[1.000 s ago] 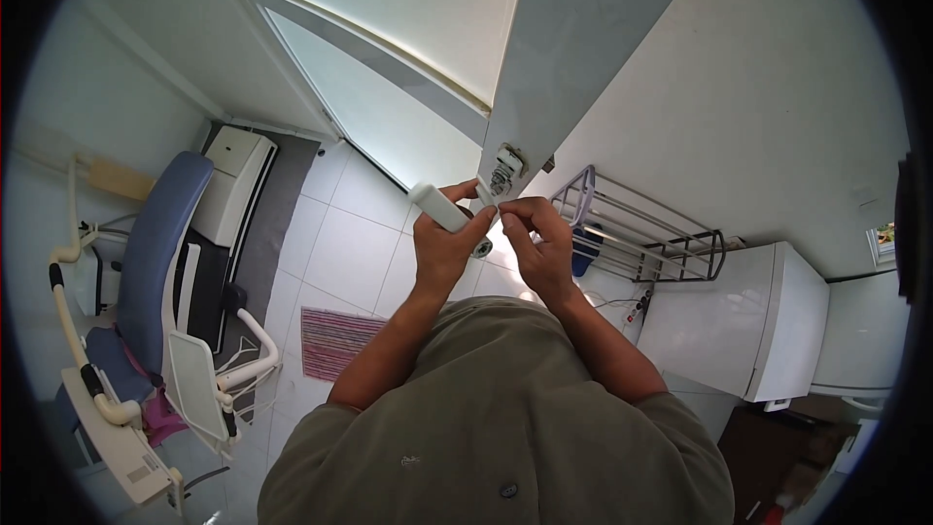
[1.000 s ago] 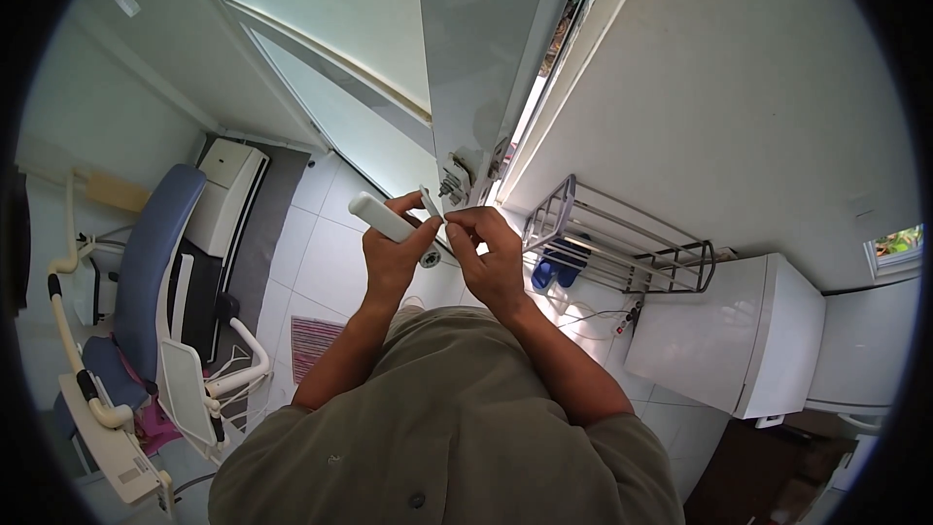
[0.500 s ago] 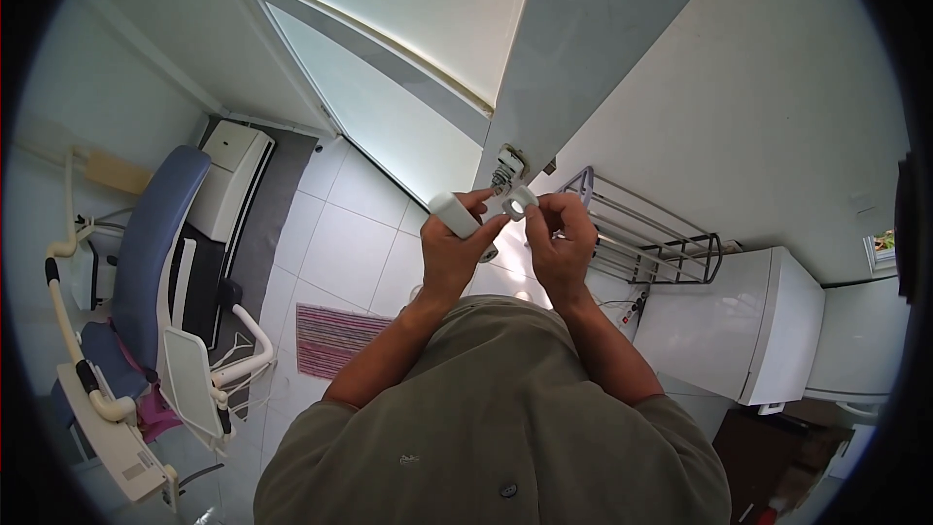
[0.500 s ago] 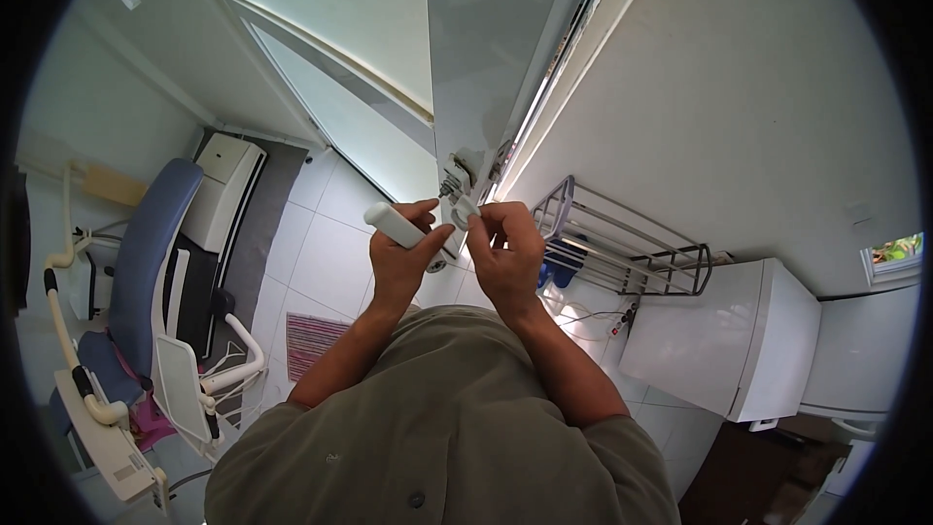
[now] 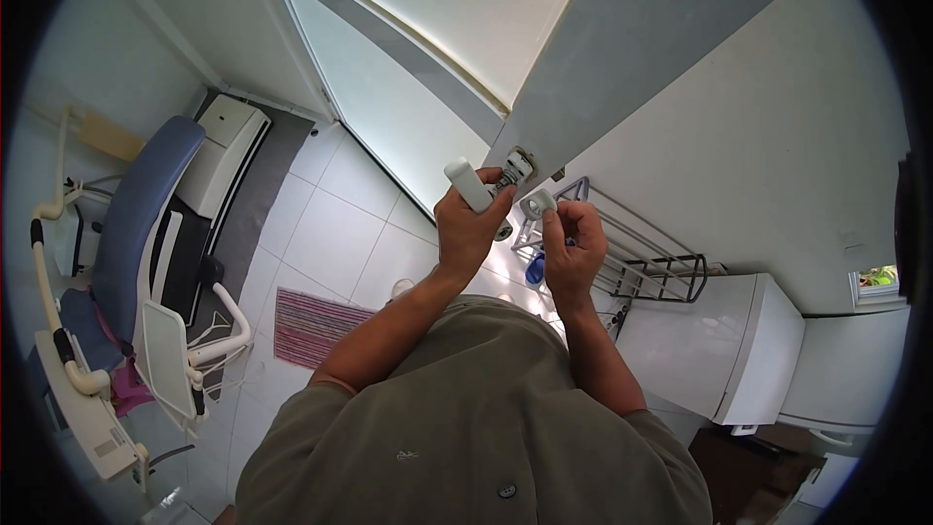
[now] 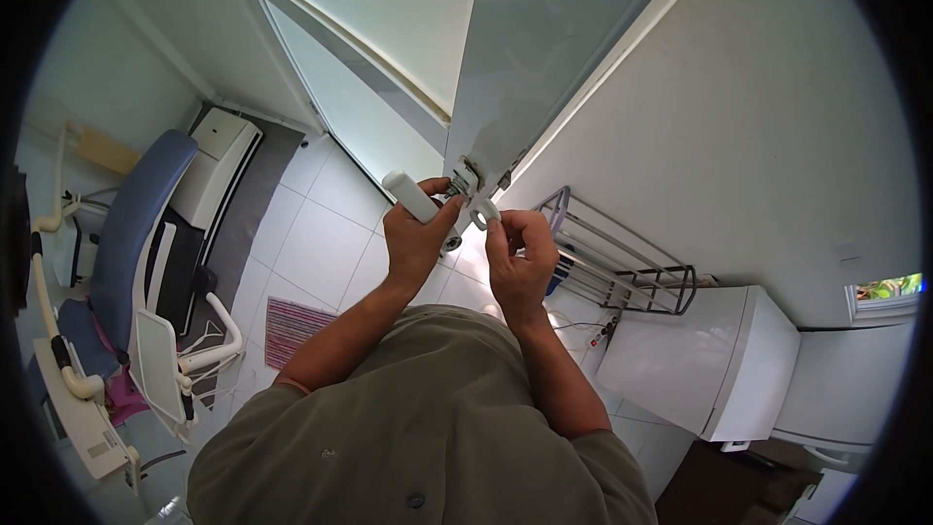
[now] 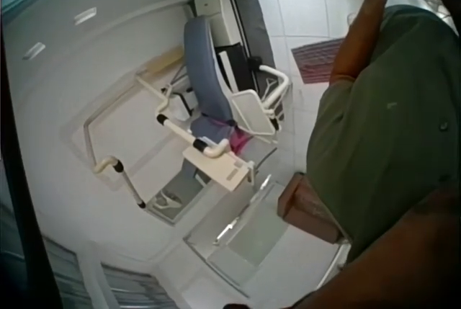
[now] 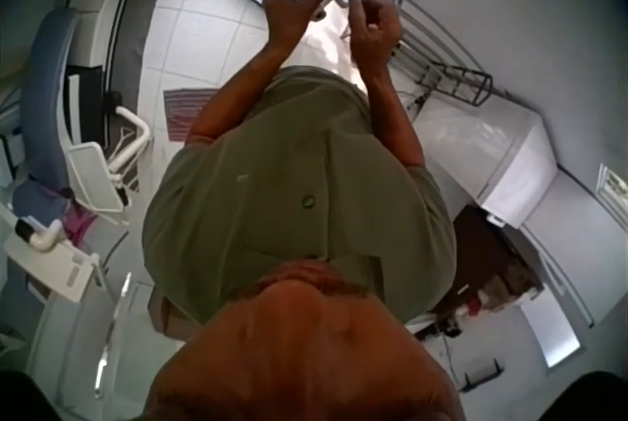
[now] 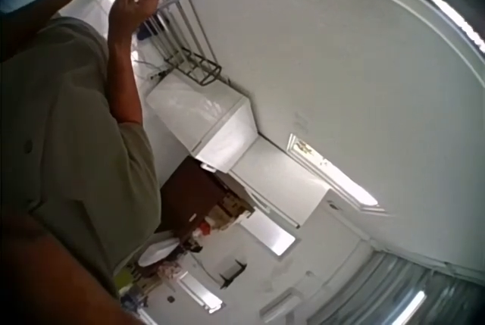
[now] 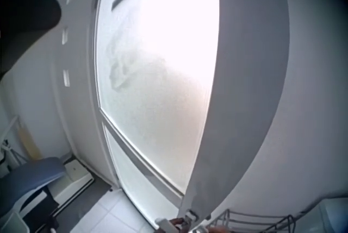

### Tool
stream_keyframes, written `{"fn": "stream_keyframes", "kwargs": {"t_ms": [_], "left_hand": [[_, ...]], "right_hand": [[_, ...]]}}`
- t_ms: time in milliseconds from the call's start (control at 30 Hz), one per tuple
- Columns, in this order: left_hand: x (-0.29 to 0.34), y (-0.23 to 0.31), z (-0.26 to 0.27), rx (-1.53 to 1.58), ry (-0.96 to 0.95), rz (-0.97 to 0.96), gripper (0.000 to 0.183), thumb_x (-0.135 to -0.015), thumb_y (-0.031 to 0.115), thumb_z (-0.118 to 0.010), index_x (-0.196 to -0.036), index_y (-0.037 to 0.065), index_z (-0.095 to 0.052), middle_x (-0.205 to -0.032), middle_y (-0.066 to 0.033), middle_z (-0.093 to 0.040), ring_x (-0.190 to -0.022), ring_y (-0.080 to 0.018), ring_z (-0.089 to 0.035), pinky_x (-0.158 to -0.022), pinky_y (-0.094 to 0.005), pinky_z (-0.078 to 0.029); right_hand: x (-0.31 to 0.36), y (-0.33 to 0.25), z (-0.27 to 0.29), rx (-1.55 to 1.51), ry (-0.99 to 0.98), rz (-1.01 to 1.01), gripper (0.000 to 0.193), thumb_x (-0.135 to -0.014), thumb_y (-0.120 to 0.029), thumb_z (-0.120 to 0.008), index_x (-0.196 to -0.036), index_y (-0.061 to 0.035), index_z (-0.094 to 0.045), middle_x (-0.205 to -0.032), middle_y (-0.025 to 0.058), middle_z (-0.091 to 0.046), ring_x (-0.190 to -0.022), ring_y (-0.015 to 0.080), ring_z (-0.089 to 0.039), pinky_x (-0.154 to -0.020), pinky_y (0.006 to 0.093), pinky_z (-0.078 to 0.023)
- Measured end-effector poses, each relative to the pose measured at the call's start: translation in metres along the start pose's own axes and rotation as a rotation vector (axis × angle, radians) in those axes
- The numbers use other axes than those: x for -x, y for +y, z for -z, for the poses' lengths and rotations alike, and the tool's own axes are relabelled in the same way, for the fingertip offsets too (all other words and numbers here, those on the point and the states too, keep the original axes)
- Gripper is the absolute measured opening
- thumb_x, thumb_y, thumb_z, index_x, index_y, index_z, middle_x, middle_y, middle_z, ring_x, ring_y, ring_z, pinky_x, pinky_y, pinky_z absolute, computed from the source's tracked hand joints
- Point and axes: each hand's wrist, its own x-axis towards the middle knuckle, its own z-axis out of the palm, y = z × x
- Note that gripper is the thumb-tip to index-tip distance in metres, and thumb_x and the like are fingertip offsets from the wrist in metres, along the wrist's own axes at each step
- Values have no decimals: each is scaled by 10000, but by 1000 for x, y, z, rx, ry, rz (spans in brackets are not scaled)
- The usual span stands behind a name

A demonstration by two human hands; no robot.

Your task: Repairing a door handle on a glass door using a screwdriver.

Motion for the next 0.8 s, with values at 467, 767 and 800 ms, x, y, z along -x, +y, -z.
{"fn": "stream_keyframes", "kwargs": {"t_ms": [467,767,800], "left_hand": [[8,0,10,55,-47,100,250,-799,110,-625,-1030,19,-595,-848,-60,-635,-665,-94,-546,-579,-205,-442],[9,-4,12,375,-12,121,276,-821,98,-589,-1072,-4,-535,-942,-96,-636,-703,-90,-525,-610,-205,-430],[10,-5,12,414,-21,166,279,-823,100,-588,-1072,-9,-529,-949,-104,-635,-703,-91,-521,-615,-205,-428]], "right_hand": [[-5,3,-5,14,12,66,51,-771,25,-591,-783,-7,-553,-735,33,-503,-566,91,-394,-485,211,-345],[-10,-2,-6,67,-25,64,40,-784,9,-593,-813,-1,-567,-728,32,-509,-569,92,-404,-497,213,-349],[-11,-4,-6,86,-53,62,40,-795,1,-587,-827,0,-564,-727,31,-514,-575,88,-412,-511,210,-354]]}}
